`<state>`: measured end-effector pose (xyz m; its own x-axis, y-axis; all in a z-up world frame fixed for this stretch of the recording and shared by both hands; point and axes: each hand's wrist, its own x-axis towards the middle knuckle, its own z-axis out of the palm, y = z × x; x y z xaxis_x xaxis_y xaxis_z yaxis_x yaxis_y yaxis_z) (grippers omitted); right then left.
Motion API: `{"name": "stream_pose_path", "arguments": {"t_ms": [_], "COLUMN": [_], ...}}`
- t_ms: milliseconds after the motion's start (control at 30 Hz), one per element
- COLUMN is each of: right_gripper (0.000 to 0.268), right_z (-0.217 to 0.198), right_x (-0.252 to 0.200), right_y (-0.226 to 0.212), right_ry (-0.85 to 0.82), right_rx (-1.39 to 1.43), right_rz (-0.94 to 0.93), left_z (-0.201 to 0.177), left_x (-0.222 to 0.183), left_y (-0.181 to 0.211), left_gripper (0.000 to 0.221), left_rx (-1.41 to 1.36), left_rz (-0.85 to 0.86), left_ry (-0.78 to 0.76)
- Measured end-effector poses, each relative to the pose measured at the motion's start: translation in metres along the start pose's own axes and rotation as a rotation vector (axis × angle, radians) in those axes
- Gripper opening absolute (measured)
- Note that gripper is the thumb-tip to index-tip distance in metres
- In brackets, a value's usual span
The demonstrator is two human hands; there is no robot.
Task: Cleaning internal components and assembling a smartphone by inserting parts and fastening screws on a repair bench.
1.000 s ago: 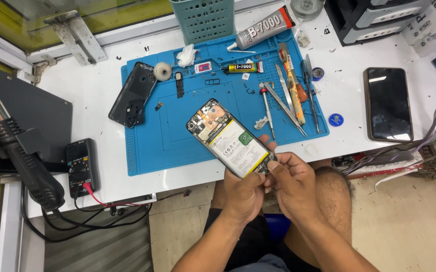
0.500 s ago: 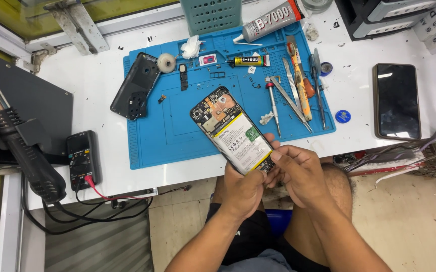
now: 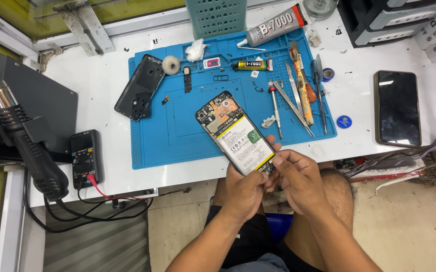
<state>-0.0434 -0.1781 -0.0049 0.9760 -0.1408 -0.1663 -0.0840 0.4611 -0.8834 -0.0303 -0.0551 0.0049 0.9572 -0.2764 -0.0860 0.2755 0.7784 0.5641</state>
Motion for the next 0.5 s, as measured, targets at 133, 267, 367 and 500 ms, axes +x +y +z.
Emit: {"name": "stream_pose_path", "arguments": {"t_ms": [133,267,367,500], "right_gripper": [0.021,0.023,0.023,0.024], "right_z": [0.004,0.004,-0.009,-0.011], "right_x": [0.0,0.005,0.018,0.036], "right_y": [-0.006,-0.012,-0.009,-0.024], "right_ry": [-0.012,-0.035,-0.051,-0.194], "right_rx": [-0.012,-0.064,-0.124,-0.327], "right_rz": [-0.037,-0.05,-0.041,0.196], "left_z": [-0.005,-0.039,-0.046,-0.028], "left_x": [-0.001,0.005,0.002,-0.004], "left_y": [0.002,0.024,0.062,0.116], "left_gripper": [0.07,0.077,0.102,0.108], "left_rx": [0.063,0.19,0.718,1.97], "left_rz": [0.041,0.076,0.298,0.615], "left_ry": [-0.021,-0.01,0.106,-0.313]}}
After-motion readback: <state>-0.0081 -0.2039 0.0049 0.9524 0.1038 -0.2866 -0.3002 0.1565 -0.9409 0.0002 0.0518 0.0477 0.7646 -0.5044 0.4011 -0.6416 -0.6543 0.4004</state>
